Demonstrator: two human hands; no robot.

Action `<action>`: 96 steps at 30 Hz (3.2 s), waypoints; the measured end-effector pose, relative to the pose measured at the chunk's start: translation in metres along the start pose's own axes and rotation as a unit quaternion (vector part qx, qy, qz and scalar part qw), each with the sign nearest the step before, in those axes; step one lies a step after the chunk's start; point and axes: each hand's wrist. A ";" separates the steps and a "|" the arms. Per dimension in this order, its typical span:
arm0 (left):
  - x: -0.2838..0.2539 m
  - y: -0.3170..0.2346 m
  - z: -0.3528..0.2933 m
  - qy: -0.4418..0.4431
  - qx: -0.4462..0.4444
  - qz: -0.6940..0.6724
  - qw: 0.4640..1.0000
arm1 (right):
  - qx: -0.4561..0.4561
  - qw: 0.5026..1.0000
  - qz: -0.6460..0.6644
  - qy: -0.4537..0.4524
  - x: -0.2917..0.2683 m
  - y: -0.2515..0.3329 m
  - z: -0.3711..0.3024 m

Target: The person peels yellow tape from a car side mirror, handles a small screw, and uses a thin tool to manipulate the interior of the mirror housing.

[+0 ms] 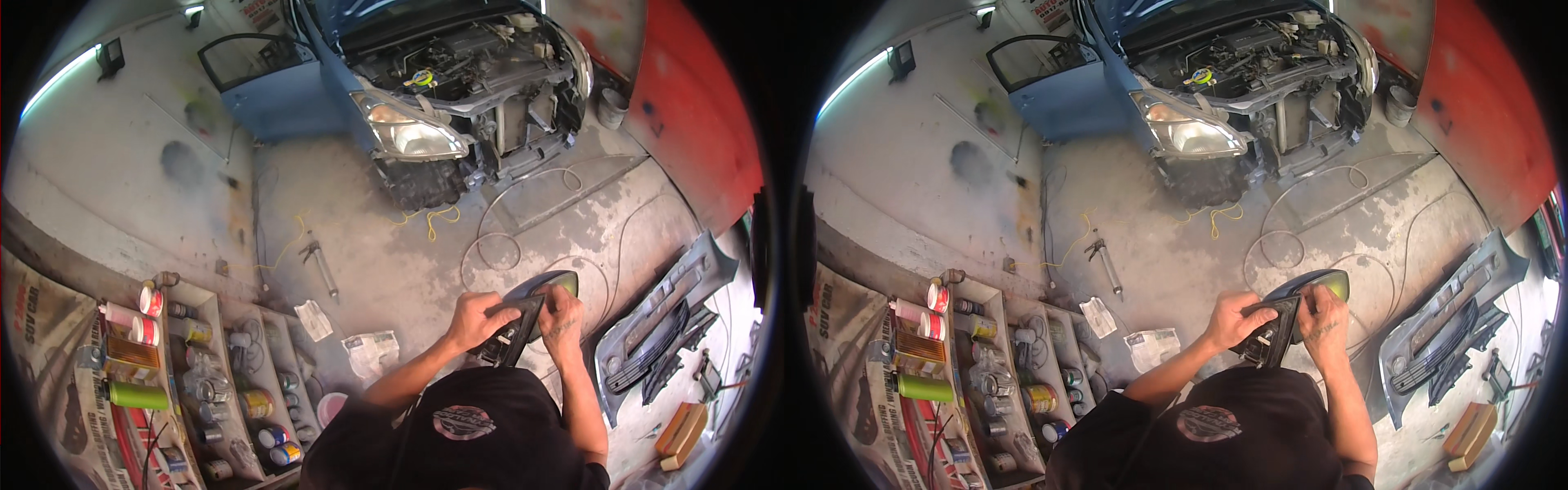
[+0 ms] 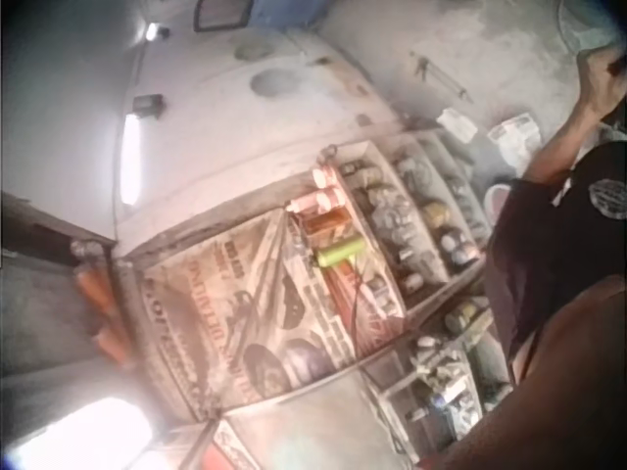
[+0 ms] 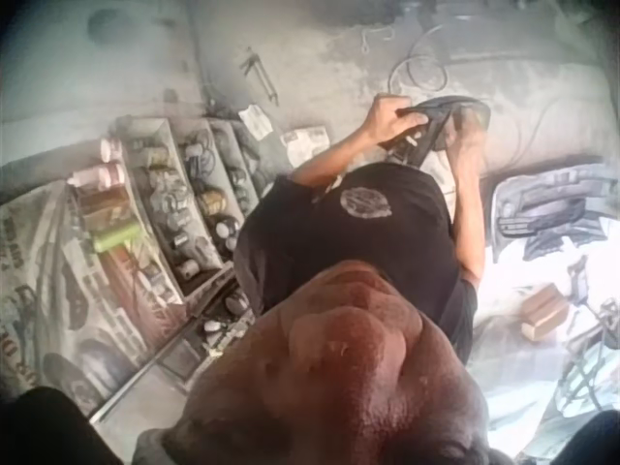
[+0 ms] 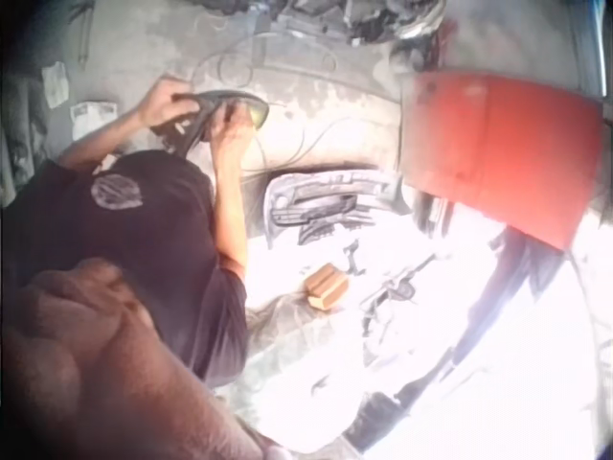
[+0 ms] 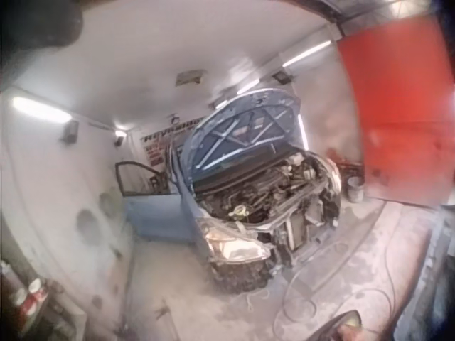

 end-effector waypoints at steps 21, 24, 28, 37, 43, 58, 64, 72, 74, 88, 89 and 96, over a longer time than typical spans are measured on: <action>0.036 -0.022 -0.017 -0.139 -0.022 -0.077 0.987 | -0.081 0.983 0.163 0.032 -0.030 -0.016 0.023; 0.049 -0.031 -0.015 -0.139 -0.025 -0.056 0.988 | -0.036 0.981 0.182 0.055 -0.044 -0.021 0.020; 0.065 -0.045 -0.010 -0.131 -0.026 -0.015 0.991 | -0.048 0.983 0.165 0.070 -0.055 -0.034 0.021; 0.092 -0.055 -0.013 -0.141 -0.028 0.056 0.988 | -0.041 0.976 0.185 0.110 -0.070 -0.054 0.017; 0.098 -0.057 -0.021 -0.149 -0.031 0.080 0.985 | -0.023 0.970 0.201 0.132 -0.070 -0.056 0.014; 0.076 -0.049 -0.014 -0.158 -0.014 0.049 0.986 | 0.014 0.975 0.201 0.097 -0.056 -0.042 0.014; 0.065 -0.049 -0.014 -0.130 -0.006 0.080 0.988 | -0.044 0.985 0.149 0.068 -0.046 -0.035 0.016; 0.066 -0.052 -0.019 -0.110 -0.009 0.106 0.988 | 0.021 0.975 0.174 0.133 -0.049 -0.035 0.020; 0.066 -0.052 -0.021 -0.108 -0.024 0.114 0.987 | 0.025 0.973 0.183 0.137 -0.045 -0.040 0.020; 0.080 -0.050 -0.024 -0.132 -0.013 0.122 0.984 | 0.036 0.965 0.214 0.147 -0.050 -0.051 0.014; 0.082 -0.050 -0.024 -0.131 -0.008 0.124 0.984 | 0.044 0.964 0.211 0.154 -0.051 -0.052 0.015; 0.090 -0.045 -0.027 -0.164 -0.033 0.084 0.982 | 0.072 0.959 0.247 0.121 -0.049 -0.061 0.012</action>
Point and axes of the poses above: each hand's wrist, its own z-axis towards the middle knuckle, its own x-axis out of the palm, y = z × x, and after that the axes turned 2 degrees about y, right-handed
